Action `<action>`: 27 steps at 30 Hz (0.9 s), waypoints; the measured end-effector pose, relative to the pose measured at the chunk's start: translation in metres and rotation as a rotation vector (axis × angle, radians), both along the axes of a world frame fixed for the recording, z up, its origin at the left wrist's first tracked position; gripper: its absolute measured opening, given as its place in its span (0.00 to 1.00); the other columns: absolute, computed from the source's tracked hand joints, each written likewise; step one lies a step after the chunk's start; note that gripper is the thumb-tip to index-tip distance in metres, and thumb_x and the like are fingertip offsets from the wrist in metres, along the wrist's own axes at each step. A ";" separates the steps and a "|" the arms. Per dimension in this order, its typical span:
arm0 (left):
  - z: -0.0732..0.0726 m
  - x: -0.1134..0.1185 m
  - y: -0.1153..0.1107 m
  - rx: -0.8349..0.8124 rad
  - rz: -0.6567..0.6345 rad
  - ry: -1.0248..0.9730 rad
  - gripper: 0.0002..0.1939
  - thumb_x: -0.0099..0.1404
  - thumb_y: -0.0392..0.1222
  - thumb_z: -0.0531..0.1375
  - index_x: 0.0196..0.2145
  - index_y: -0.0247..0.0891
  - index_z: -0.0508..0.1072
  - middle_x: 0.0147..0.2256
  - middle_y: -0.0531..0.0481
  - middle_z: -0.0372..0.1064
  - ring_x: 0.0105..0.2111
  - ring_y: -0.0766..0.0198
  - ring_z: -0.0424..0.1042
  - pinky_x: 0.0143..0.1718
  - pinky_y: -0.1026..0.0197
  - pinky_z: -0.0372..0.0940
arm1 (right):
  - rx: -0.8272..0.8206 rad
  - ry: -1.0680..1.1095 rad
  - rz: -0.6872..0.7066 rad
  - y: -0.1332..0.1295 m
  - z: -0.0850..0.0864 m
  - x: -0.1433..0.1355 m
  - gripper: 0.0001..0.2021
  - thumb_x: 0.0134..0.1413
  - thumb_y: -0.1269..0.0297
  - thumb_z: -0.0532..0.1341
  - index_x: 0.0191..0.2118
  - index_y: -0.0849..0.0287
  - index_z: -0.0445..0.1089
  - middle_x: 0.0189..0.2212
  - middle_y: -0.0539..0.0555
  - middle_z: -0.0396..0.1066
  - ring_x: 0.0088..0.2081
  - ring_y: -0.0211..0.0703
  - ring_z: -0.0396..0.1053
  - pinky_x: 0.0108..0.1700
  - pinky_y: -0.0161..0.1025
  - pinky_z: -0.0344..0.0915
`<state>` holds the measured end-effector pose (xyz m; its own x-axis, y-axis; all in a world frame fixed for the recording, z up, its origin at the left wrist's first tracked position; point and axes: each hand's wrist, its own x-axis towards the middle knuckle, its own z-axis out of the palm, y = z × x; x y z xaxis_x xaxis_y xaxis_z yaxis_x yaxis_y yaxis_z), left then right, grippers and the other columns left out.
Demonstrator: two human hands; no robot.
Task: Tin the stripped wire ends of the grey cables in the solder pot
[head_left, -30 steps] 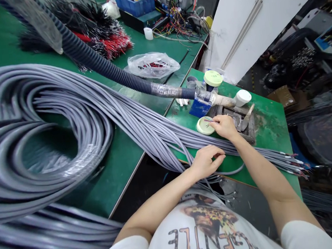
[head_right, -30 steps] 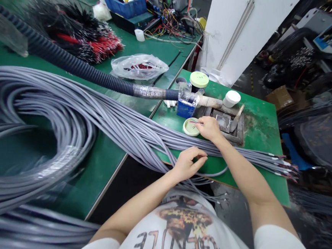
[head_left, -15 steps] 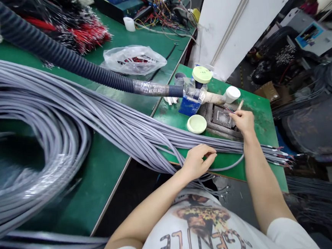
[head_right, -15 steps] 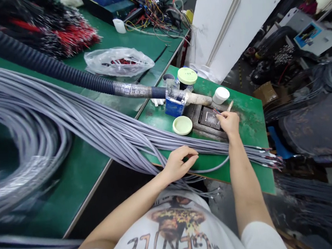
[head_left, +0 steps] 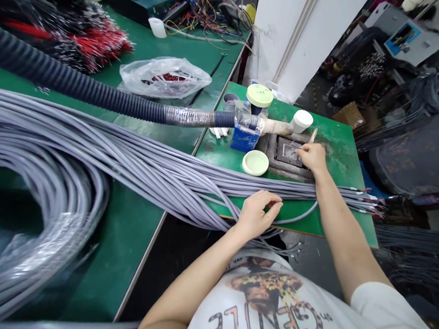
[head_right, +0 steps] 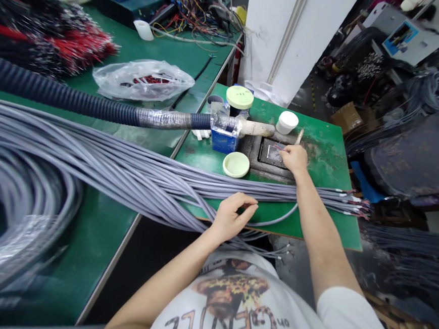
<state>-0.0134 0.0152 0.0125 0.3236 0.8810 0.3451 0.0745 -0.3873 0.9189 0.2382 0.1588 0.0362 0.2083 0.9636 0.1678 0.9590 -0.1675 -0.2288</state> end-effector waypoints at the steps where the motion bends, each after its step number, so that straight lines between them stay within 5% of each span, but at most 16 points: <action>1: 0.000 0.000 0.000 0.001 0.000 0.001 0.06 0.65 0.38 0.57 0.34 0.37 0.73 0.31 0.48 0.74 0.32 0.64 0.70 0.38 0.60 0.63 | -0.007 -0.004 -0.002 0.000 0.000 0.000 0.14 0.45 0.55 0.61 0.28 0.59 0.79 0.22 0.54 0.74 0.26 0.44 0.68 0.30 0.37 0.55; 16: 0.000 0.000 -0.001 0.001 0.008 -0.012 0.04 0.64 0.37 0.57 0.34 0.38 0.73 0.30 0.49 0.73 0.31 0.64 0.69 0.37 0.60 0.63 | -0.061 -0.043 -0.001 0.001 0.000 -0.002 0.14 0.46 0.56 0.60 0.28 0.58 0.79 0.24 0.56 0.76 0.28 0.46 0.69 0.31 0.38 0.57; 27: -0.009 0.000 0.000 0.091 0.102 -0.156 0.13 0.56 0.23 0.52 0.25 0.38 0.70 0.35 0.48 0.72 0.36 0.63 0.69 0.39 0.59 0.64 | -0.021 0.019 0.005 -0.001 0.006 -0.004 0.13 0.44 0.56 0.61 0.26 0.60 0.78 0.21 0.54 0.72 0.26 0.43 0.67 0.29 0.37 0.55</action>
<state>-0.0132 0.0152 0.0031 0.1704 0.8693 0.4639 -0.0233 -0.4671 0.8839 0.2346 0.1579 0.0426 0.2065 0.9678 0.1437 0.9552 -0.1676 -0.2438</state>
